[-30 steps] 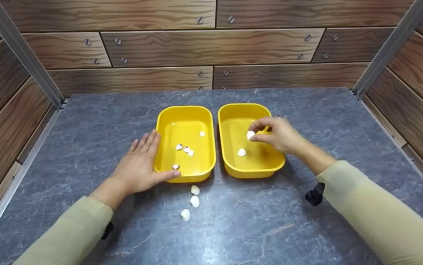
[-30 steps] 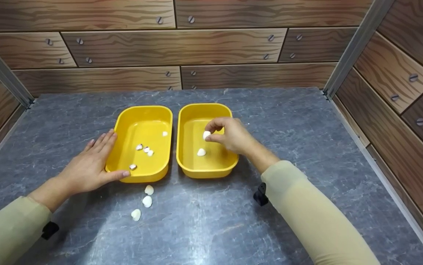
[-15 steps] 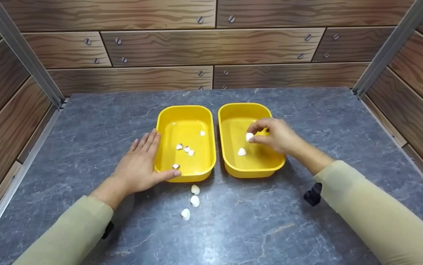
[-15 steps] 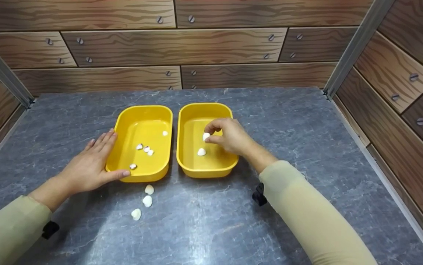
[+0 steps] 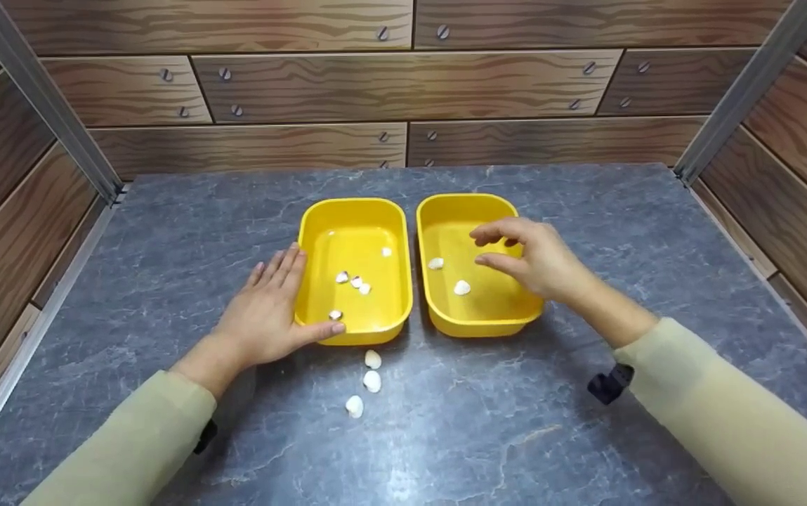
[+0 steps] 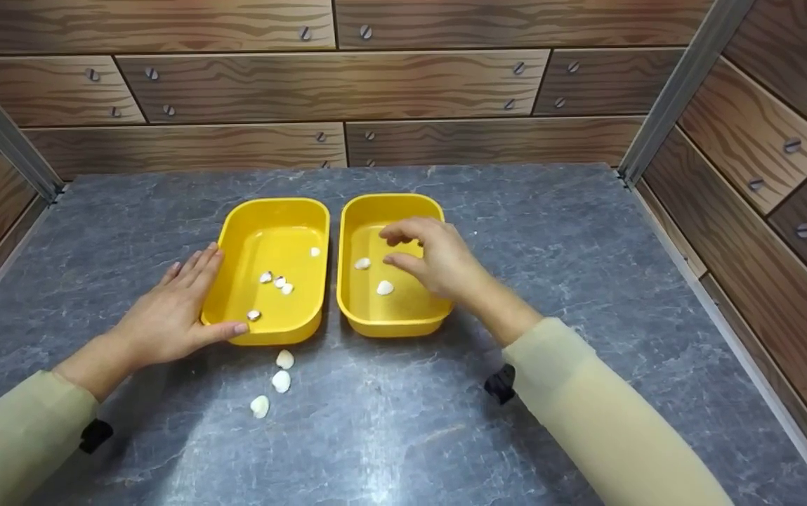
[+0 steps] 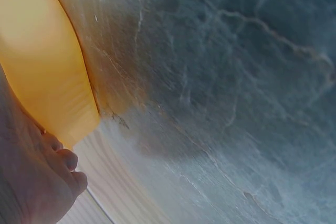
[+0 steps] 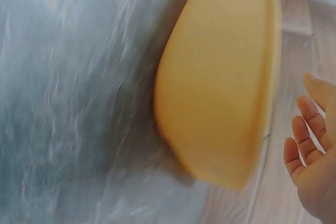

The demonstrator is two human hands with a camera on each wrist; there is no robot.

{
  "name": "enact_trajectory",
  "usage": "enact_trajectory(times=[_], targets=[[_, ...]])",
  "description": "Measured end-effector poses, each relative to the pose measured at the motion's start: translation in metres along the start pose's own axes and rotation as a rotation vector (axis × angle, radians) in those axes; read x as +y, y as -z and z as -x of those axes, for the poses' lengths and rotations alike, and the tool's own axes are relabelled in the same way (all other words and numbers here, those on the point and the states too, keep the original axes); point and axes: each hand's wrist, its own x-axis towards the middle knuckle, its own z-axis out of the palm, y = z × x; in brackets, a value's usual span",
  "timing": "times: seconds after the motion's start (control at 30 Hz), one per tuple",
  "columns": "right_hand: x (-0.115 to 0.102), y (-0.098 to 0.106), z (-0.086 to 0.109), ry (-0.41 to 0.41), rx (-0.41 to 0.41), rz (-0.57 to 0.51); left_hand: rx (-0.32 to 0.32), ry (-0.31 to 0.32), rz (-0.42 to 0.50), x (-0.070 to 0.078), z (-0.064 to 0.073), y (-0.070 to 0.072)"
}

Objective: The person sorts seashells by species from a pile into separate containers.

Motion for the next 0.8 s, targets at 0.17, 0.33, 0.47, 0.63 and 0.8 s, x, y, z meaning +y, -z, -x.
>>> enact_trajectory(times=[0.17, 0.33, 0.47, 0.63, 0.8], targets=[[-0.034, -0.008, 0.017, 0.168, 0.013, -0.069, -0.001, -0.014, 0.004, 0.000, 0.000, 0.001], [-0.061, -0.028, 0.033, 0.306, -0.032, -0.180, -0.006, -0.004, 0.010, 0.000, 0.001, 0.000], [-0.076, -0.048, 0.044, 0.375, -0.106, -0.252, -0.006, -0.003, 0.008, 0.000, 0.000, 0.000], [-0.085, -0.072, 0.053, 0.407, -0.192, -0.258, 0.001, 0.002, 0.003, 0.001, 0.000, 0.000], [-0.086, -0.095, 0.058, 0.400, -0.265, -0.244, 0.006, -0.001, -0.003, 0.001, 0.000, 0.000]])
